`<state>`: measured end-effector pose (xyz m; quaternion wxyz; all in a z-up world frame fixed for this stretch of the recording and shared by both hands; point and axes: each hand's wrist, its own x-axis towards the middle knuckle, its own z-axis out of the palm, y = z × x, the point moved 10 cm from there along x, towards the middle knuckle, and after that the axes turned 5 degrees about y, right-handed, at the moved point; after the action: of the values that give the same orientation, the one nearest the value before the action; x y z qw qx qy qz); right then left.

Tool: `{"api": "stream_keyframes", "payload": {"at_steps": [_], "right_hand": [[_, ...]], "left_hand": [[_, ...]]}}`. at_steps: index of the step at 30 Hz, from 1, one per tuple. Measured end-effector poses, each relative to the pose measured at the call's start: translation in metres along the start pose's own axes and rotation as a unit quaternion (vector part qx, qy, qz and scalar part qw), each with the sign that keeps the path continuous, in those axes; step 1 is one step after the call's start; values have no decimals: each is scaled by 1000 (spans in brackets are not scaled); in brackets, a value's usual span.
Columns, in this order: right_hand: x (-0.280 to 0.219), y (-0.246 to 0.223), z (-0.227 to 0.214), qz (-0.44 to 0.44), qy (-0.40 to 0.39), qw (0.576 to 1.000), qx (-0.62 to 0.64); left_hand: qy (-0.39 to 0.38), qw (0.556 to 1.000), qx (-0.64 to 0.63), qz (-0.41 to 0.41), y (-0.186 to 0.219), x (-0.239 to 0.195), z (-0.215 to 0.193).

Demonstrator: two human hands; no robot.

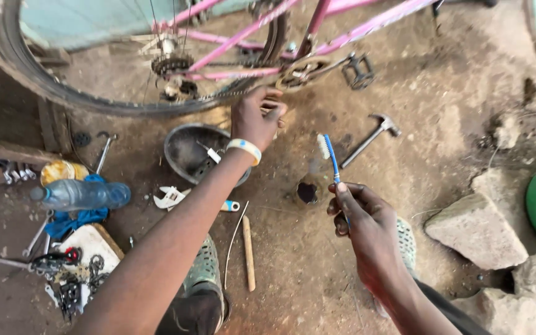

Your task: The person cleans a pink bicycle frame using a toothbrush and a rag. They scrub the head tube and handlebar stem area with the toothbrush, then wipe the frame and handlebars with a blue cloth.

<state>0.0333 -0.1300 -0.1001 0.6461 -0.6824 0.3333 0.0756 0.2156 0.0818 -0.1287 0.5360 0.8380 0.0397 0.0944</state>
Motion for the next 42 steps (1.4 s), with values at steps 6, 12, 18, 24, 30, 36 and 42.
{"api": "stream_keyframes", "payload": {"at_steps": [6,12,18,24,30,36,42], "right_hand": [[8,-48,-33,-101,21,994,45],[2,-60,-44,-139,-6,990,-39],[55,12,-57,-155,-2,930,-333],[113,102,-65,-103,-34,867,-487],[205,162,-17,-148,-77,791,-589],[264,261,44,-322,-156,553,-753],[249,288,31,-259,-100,623,-731]], "left_hand": [[-74,996,37,26,115,-50,-10],[-46,971,-146,-183,145,-166,-43],[-72,974,-8,-214,56,-166,-16],[-132,973,127,-141,1,-137,26],[-289,873,249,-304,-142,-169,101],[-276,852,240,-374,-245,-170,188],[-166,883,325,-296,-262,-200,219]]}}
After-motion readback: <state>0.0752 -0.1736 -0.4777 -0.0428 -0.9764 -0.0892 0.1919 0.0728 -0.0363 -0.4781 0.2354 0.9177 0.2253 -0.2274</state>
